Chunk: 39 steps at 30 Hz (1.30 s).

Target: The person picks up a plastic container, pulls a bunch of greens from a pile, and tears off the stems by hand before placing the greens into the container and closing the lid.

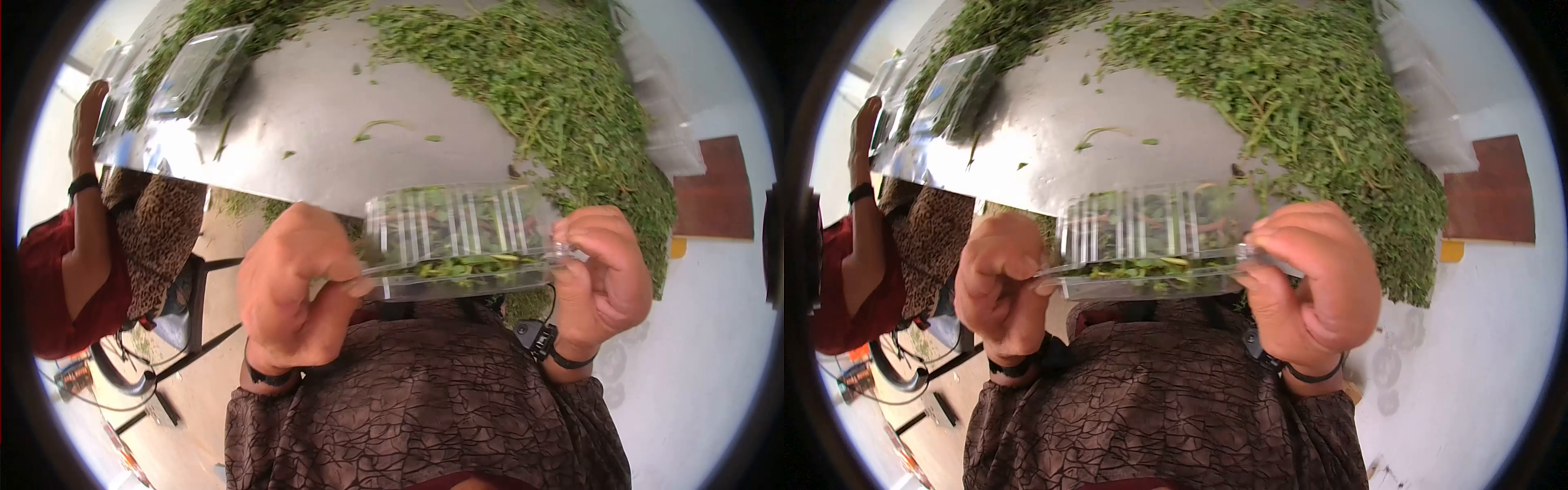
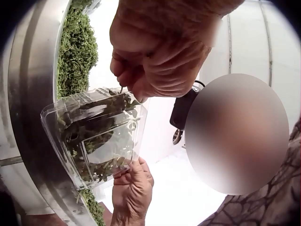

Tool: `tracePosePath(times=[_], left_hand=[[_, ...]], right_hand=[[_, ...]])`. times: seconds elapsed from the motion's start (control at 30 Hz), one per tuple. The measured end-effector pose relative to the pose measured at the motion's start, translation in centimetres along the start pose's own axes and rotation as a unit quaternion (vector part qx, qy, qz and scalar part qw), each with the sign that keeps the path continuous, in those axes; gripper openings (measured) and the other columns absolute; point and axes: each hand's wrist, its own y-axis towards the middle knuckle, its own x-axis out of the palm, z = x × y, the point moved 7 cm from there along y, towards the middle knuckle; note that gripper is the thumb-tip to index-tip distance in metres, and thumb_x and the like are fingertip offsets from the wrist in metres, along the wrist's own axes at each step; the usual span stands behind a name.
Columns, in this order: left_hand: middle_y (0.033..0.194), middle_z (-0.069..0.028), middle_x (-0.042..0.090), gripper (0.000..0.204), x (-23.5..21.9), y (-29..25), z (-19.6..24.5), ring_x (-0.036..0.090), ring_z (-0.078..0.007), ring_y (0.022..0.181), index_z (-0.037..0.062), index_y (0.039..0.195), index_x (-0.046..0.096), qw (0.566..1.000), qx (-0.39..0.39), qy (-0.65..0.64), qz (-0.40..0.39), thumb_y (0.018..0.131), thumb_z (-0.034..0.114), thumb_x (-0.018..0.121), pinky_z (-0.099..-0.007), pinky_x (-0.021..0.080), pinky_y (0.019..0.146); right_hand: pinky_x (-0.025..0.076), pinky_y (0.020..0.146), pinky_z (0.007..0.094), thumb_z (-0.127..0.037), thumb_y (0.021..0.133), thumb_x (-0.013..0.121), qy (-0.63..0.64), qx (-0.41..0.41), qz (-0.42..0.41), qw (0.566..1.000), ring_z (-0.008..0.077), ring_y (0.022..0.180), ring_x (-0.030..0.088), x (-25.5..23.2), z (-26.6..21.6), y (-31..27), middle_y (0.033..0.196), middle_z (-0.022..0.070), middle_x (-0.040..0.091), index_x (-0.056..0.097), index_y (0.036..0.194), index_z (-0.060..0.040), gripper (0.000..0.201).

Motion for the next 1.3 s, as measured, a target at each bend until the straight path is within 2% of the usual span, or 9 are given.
tracePosePath(times=[0.23,0.3,0.5,0.57,0.8,0.87,1.2,1.3], left_hand=[[0.072,-0.0084,0.051,0.026,0.0,-0.6,0.0,0.049,-0.0203,0.06,-0.0001,0.084,0.052,1.0,-0.009,0.011,0.001,0.062,-0.01,0.063,-0.0301,0.04,0.054],[0.073,-0.0093,0.052,0.026,-0.2,-0.7,-0.4,0.05,-0.0208,0.062,-0.0008,0.084,0.053,0.998,-0.057,-0.008,0.016,0.062,-0.009,0.063,-0.0302,0.041,0.057],[0.074,-0.0109,0.054,0.029,-0.2,-0.2,0.1,0.053,-0.023,0.066,-0.0017,0.086,0.056,0.995,-0.081,0.052,-0.018,0.059,-0.007,0.063,-0.0307,0.043,0.06],[0.074,-0.0108,0.054,0.029,-0.1,0.0,0.2,0.053,-0.0231,0.066,-0.0015,0.086,0.056,0.995,-0.078,0.057,-0.027,0.059,-0.007,0.064,-0.0308,0.043,0.061],[0.075,-0.0104,0.055,0.027,-0.3,-0.1,0.1,0.054,-0.0233,0.066,-0.0003,0.085,0.056,0.993,-0.085,0.067,-0.05,0.06,-0.003,0.065,-0.0313,0.043,0.06],[0.074,-0.0102,0.055,0.026,-0.2,-0.1,0.1,0.054,-0.0234,0.066,-0.0001,0.085,0.056,0.993,-0.085,0.065,-0.051,0.061,-0.002,0.066,-0.0313,0.043,0.06],[0.073,-0.0105,0.054,0.024,-0.2,0.0,0.4,0.053,-0.0226,0.064,0.0012,0.085,0.055,0.993,-0.07,0.078,-0.058,0.065,-0.001,0.067,-0.0306,0.043,0.059],[0.072,-0.0106,0.054,0.024,-0.1,0.3,0.5,0.053,-0.0223,0.063,0.0016,0.085,0.055,0.993,-0.066,0.079,-0.062,0.064,-0.001,0.067,-0.0302,0.043,0.058]], right_hand=[[0.049,0.058,0.0339,-0.006,0.072,0.074,-0.002,-0.025,-0.004,1.0,0.0276,0.066,0.062,-0.2,0.0,0.2,0.078,0.0111,0.063,0.062,0.09,-0.0002,0.022],[0.048,0.058,0.034,-0.006,0.071,0.075,-0.005,-0.027,-0.006,1.0,0.0276,0.066,0.061,-0.1,-0.1,0.2,0.078,0.011,0.063,0.062,0.09,-0.0006,0.023],[0.047,0.056,0.0342,-0.004,0.067,0.075,0.002,-0.03,-0.009,0.999,0.0277,0.063,0.06,-0.6,-0.4,0.7,0.077,0.0109,0.062,0.063,0.089,-0.0007,0.025],[0.048,0.062,0.0335,-0.012,0.079,0.072,-0.039,-0.044,-0.056,0.997,0.0258,0.069,0.061,-0.4,-0.6,0.9,0.079,0.0119,0.064,0.061,0.09,0.0043,0.022],[0.048,0.061,0.0337,-0.011,0.077,0.072,-0.038,-0.037,-0.066,0.996,0.0264,0.067,0.061,-0.3,-0.8,1.2,0.077,0.012,0.064,0.062,0.089,0.0029,0.022],[0.045,0.052,0.0336,-0.002,0.06,0.075,-0.029,-0.033,-0.05,0.998,0.027,0.061,0.059,-0.4,-0.7,1.4,0.074,0.0106,0.061,0.063,0.085,-0.0019,0.028],[0.042,0.048,0.0319,-0.001,0.057,0.073,-0.054,-0.057,-0.078,0.994,0.0247,0.058,0.057,-0.7,-1.3,1.9,0.068,0.0088,0.057,0.062,0.087,-0.0039,0.032],[0.048,0.055,0.0331,-0.003,0.062,0.071,-0.066,-0.029,-0.12,0.99,0.0258,0.06,0.06,-0.7,-1.5,2.4,0.071,0.0095,0.062,0.063,0.085,-0.0018,0.024]])
